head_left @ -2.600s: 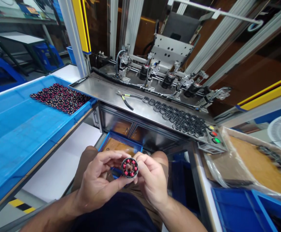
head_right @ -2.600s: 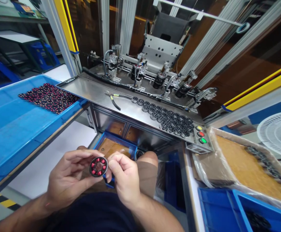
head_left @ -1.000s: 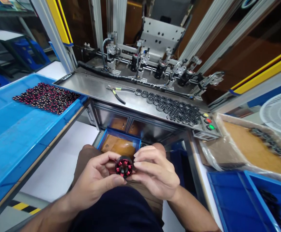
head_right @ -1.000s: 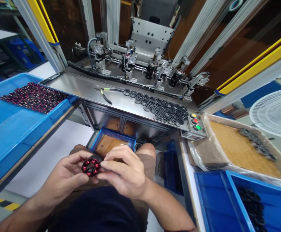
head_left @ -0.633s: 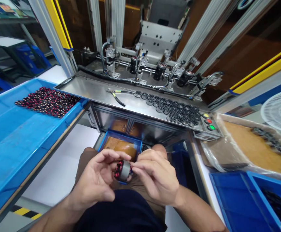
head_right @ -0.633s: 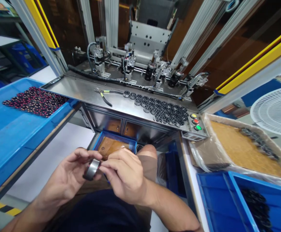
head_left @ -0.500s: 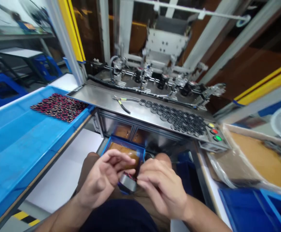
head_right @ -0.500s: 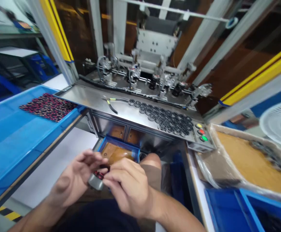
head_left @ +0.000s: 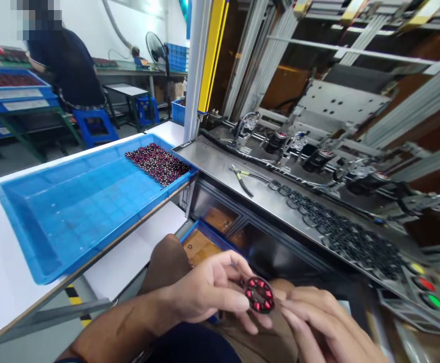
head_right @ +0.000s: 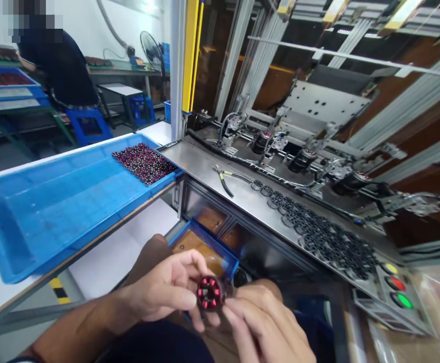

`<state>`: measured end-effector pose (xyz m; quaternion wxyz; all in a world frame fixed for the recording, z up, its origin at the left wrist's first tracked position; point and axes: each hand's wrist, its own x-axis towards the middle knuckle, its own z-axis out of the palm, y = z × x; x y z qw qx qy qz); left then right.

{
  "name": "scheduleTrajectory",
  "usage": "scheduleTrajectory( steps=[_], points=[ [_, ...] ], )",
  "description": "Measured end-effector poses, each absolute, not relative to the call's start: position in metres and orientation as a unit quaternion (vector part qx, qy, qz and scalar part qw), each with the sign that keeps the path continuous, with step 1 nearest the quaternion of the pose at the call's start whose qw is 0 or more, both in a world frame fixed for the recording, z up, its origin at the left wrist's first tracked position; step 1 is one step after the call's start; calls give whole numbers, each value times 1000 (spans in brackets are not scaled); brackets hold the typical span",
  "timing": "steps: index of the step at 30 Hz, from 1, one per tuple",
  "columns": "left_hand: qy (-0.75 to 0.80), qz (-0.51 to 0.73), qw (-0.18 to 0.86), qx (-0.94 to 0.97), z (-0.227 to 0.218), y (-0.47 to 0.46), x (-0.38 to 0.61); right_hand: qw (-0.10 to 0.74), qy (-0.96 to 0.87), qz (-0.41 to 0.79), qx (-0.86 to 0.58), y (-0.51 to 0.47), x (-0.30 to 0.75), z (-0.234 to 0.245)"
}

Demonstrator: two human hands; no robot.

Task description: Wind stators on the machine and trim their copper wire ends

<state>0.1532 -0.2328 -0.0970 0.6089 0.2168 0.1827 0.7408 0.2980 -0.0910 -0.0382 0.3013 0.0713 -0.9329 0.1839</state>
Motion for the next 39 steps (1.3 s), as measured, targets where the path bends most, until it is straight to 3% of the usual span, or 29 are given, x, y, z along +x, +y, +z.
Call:
scheduleTrajectory(
  steps=[5,9,16,22,29,31,35,39],
  points=[
    [171,818,504,218,-92,-248,150,319,-909,265,33,-109,286,-33],
    [152,833,492,201,-95,-249,143,304,-895,314,89,-115,280,-26],
    [223,626,712,227,-112,-242,155,333,-887,281,156,-116,279,-27],
    [264,660,654,261,-110,-252,156,390,-871,285,92,-115,283,-38],
    [291,807,466,217,-97,-250,152,410,-829,381,23,-114,278,-41],
    [276,786,507,223,-100,-244,151,395,-822,406,53,-113,275,-41],
    [206,618,713,260,-107,-236,154,370,-823,422,87,-108,274,-39],
    [241,644,673,273,-107,-239,155,376,-825,416,71,-105,276,-38]
  ],
)
